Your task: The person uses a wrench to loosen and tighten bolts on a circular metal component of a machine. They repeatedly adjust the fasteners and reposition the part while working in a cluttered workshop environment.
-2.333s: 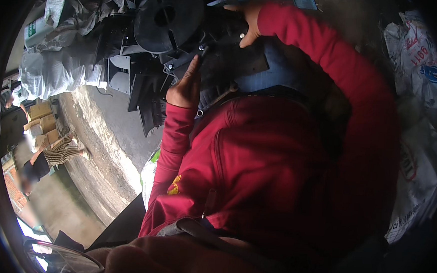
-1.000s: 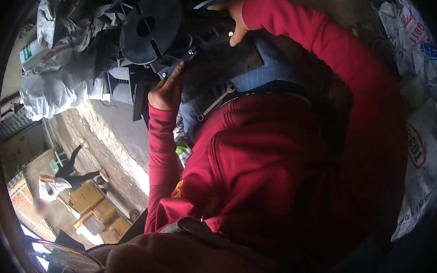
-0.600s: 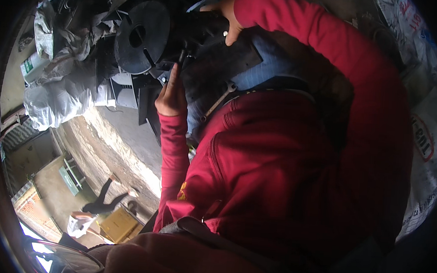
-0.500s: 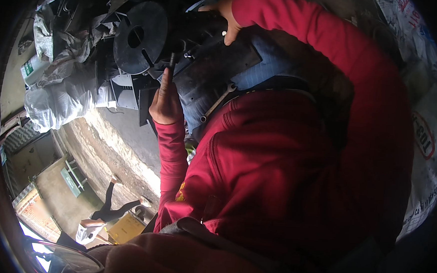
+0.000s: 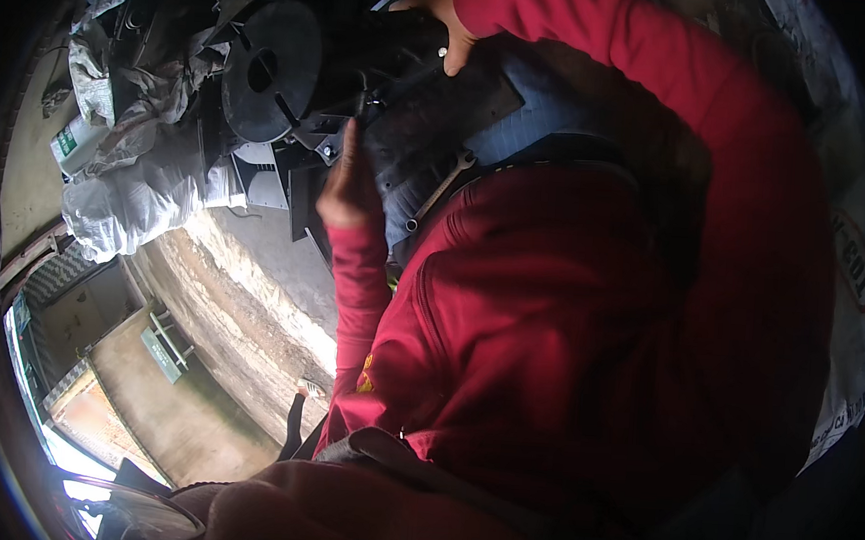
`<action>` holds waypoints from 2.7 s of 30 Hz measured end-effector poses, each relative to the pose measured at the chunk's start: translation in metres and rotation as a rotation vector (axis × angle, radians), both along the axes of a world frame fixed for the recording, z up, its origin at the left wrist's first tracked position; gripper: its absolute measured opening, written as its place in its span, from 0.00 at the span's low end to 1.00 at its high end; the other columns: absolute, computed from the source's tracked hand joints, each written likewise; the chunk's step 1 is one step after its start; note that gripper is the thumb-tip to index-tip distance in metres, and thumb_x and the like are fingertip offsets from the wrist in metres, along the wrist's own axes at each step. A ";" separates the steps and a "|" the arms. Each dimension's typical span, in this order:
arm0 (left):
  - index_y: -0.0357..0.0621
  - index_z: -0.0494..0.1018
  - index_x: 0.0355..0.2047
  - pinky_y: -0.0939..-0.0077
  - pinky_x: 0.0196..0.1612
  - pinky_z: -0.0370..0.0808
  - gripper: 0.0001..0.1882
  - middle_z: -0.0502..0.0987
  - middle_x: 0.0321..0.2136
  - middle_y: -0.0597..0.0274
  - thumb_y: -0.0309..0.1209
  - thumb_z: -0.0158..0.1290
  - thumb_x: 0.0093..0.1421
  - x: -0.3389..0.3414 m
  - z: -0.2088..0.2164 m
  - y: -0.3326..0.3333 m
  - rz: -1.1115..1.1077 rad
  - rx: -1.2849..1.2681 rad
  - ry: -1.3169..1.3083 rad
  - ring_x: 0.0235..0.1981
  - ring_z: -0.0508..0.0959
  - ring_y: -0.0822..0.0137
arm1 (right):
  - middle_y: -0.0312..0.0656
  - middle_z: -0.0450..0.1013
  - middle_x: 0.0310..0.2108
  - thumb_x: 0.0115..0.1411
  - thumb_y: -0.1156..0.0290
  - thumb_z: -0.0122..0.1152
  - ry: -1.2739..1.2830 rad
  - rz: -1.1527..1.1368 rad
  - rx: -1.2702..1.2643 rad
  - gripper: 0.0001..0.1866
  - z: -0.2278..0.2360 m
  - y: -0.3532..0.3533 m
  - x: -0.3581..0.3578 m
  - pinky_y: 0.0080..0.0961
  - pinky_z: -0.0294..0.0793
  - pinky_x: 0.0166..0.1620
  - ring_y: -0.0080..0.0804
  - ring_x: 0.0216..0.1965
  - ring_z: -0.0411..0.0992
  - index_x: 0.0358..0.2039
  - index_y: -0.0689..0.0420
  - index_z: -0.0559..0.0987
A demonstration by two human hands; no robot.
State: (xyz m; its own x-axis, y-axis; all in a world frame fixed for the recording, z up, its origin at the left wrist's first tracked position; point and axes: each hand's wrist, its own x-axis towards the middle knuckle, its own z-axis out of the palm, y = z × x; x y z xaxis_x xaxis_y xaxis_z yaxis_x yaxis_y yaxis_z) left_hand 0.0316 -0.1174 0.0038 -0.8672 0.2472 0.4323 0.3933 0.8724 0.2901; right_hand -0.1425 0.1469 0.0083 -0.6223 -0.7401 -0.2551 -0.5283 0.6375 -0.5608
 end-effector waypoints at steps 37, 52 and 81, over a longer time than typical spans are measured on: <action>0.46 0.65 0.60 0.77 0.18 0.65 0.27 0.73 0.20 0.54 0.19 0.46 0.60 0.027 0.020 0.022 -0.032 0.297 -0.055 0.12 0.63 0.72 | 0.52 0.71 0.51 0.33 0.47 0.76 0.032 -0.014 -0.015 0.60 -0.002 0.009 0.021 0.36 0.66 0.54 0.48 0.53 0.69 0.65 0.53 0.56; 0.49 0.62 0.62 0.79 0.21 0.68 0.31 0.71 0.16 0.54 0.17 0.46 0.58 0.042 0.018 0.023 0.031 0.279 -0.062 0.13 0.67 0.70 | 0.49 0.72 0.50 0.36 0.59 0.75 0.008 -0.102 -0.080 0.59 -0.011 0.013 0.033 0.33 0.69 0.53 0.44 0.51 0.71 0.67 0.49 0.51; 0.57 0.66 0.60 0.73 0.21 0.70 0.27 0.78 0.25 0.49 0.24 0.50 0.60 0.031 -0.010 0.024 0.129 0.244 -0.204 0.16 0.75 0.64 | 0.50 0.68 0.54 0.35 0.54 0.76 0.076 -0.116 0.125 0.57 0.021 0.001 0.038 0.32 0.66 0.56 0.45 0.55 0.67 0.65 0.53 0.55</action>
